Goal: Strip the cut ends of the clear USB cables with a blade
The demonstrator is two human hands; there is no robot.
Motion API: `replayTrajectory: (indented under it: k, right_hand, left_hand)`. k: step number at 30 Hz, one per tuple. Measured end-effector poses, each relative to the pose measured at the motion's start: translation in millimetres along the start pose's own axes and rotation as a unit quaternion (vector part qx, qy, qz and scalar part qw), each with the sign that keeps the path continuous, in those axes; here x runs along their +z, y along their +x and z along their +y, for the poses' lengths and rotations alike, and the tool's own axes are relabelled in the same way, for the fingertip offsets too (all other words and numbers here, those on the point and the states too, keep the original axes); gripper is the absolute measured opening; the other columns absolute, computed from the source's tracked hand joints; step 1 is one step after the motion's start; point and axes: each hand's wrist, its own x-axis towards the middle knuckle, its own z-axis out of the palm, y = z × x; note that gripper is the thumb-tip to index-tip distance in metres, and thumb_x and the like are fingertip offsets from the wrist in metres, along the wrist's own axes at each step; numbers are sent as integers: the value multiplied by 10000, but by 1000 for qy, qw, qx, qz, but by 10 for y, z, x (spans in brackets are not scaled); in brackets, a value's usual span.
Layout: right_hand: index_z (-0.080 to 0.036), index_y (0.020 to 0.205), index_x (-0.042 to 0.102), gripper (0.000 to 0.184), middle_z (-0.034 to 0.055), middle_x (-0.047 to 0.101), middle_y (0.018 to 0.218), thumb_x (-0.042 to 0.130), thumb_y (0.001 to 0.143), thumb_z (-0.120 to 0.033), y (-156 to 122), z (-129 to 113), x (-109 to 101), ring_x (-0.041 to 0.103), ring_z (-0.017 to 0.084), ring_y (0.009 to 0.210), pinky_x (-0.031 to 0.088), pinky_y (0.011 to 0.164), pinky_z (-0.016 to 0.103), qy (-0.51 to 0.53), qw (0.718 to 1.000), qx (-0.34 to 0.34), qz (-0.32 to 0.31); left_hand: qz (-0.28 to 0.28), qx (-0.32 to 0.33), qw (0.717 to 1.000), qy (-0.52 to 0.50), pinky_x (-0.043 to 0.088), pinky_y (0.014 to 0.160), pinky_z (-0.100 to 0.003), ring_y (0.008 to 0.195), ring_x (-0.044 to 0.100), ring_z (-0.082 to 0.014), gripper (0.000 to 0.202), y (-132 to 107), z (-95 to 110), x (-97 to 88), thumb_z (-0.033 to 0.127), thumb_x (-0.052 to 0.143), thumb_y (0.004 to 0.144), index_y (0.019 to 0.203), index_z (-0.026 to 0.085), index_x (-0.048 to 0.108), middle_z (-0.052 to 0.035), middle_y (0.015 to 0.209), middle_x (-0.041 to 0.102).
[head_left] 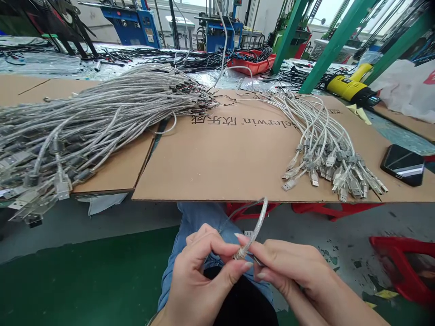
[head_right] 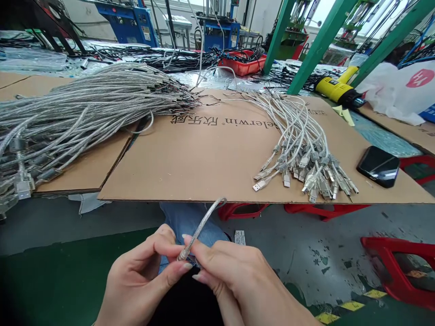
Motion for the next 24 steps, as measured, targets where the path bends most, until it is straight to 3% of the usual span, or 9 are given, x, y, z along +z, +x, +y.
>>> replayTrajectory:
  k: [8, 15, 21, 24]
  right_hand:
    - [-157, 942, 677, 270, 31, 615, 662, 410, 913, -127, -1, 16, 2, 585, 159, 581, 503, 573, 243, 5, 1000, 7, -6]
    - [-151, 1100, 646, 317, 48, 646, 705, 405, 900, -99, -32, 44, 44, 603, 164, 591, 522, 577, 258, 2, 1000, -6, 1]
    - [-183, 861, 705, 305, 23, 626, 576, 409, 918, -141, 2, 17, 65, 618, 163, 528, 504, 494, 240, 15, 999, -8, 50]
    - [-194, 925, 702, 304, 32, 661, 591, 401, 921, -153, 30, -18, 14, 623, 168, 507, 501, 468, 248, -23, 999, -4, 50]
  left_hand:
    - [-4, 27, 999, 18, 360, 548, -286, 576, 489, -150, 161, 3, -22, 5, 150, 745, 689, 619, 226, 621, 40, 556, 546]
    - [-20, 30, 999, 20, 362, 548, -280, 574, 488, -139, 179, -9, -39, -2, 129, 739, 688, 608, 216, 605, 39, 580, 551]
    - [-31, -37, 998, -31, 379, 553, -280, 573, 487, -146, 162, 19, -5, 0, 150, 739, 680, 584, 205, 621, 30, 555, 540]
    - [-31, -74, 995, -58, 388, 565, -282, 583, 489, -150, 165, 20, 16, 5, 180, 750, 670, 570, 198, 620, 23, 562, 548]
